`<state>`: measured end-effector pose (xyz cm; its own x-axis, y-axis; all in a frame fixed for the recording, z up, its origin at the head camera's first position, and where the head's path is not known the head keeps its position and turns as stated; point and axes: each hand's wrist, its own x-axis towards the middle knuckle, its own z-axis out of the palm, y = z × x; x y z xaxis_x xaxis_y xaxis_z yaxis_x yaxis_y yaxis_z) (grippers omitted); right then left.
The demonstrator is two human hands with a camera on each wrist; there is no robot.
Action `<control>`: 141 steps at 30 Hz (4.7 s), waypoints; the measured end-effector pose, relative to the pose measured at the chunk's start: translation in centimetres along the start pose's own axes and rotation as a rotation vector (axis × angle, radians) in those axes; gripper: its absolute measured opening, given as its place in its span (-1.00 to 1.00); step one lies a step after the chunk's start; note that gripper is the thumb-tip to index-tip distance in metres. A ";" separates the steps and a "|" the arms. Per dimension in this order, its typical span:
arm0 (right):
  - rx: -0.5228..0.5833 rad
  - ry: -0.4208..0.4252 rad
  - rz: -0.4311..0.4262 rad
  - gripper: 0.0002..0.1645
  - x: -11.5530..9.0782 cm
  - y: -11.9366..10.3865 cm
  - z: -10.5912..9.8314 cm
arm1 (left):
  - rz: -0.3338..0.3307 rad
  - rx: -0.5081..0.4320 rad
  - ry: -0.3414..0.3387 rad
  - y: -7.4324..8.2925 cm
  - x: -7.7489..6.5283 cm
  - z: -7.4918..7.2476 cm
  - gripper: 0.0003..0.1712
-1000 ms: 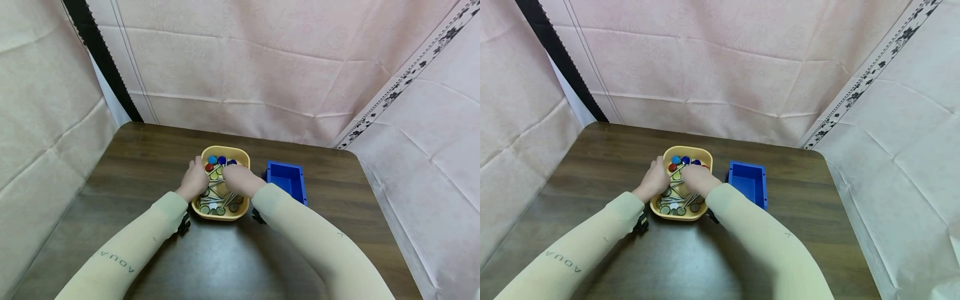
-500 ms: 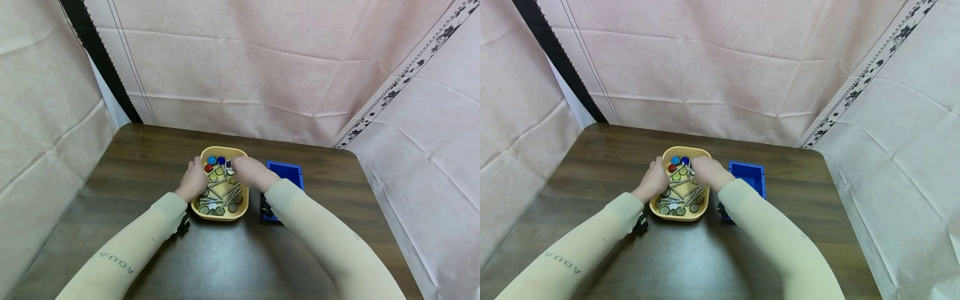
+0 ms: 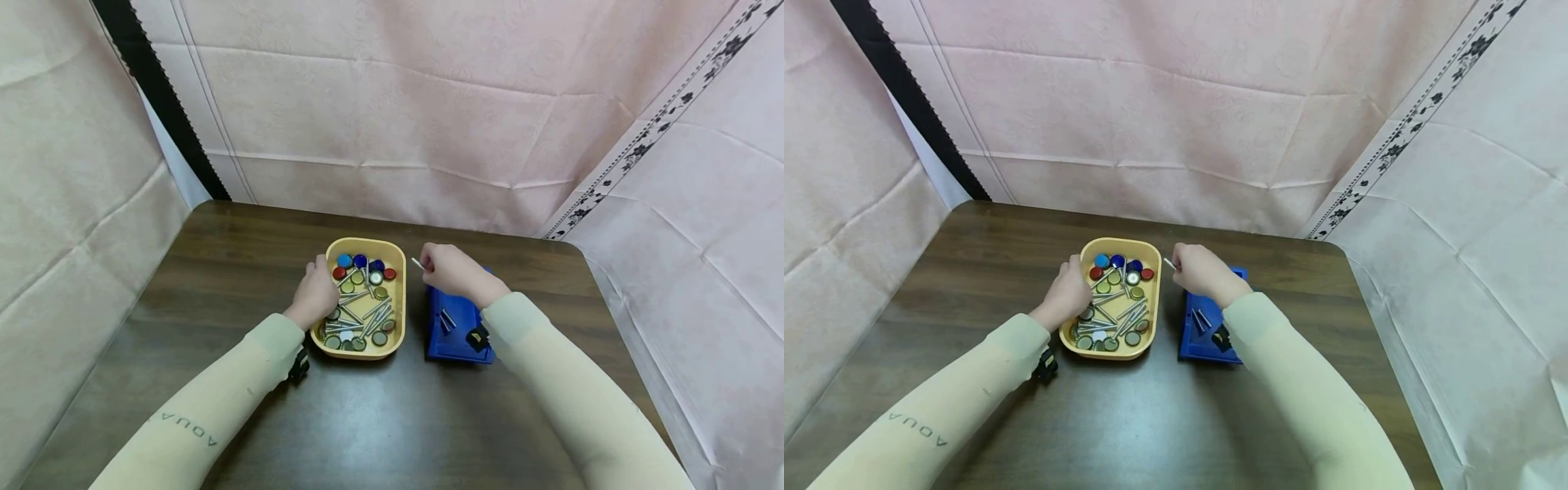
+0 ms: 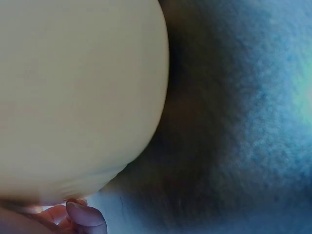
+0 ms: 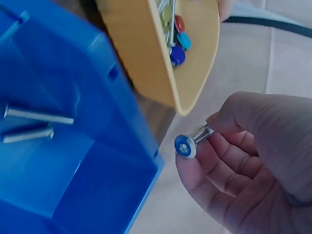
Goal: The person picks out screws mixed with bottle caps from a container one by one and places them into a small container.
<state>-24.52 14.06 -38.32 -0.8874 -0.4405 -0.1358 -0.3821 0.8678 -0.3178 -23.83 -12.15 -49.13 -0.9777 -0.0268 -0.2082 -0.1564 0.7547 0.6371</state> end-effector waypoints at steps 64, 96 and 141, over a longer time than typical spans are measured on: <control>-0.014 -0.249 0.189 -0.88 -2.4 6.0 4.4 | 0.019 -0.002 -0.001 -0.2 0.0 -0.2 -0.20; -0.033 -0.242 0.210 -0.85 -2.6 5.8 5.0 | 0.012 -0.003 -0.006 -0.2 0.1 0.1 -0.20; 0.120 -0.005 0.126 -0.63 4.0 -4.6 1.2 | -0.003 -0.030 -0.024 -0.3 0.1 0.1 -0.19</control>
<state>-26.01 8.04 -38.53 -0.9250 -0.3311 -0.1863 -0.2338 0.8827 -0.4077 -23.90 -12.28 -49.40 -0.9737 -0.0131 -0.2275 -0.1638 0.7344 0.6586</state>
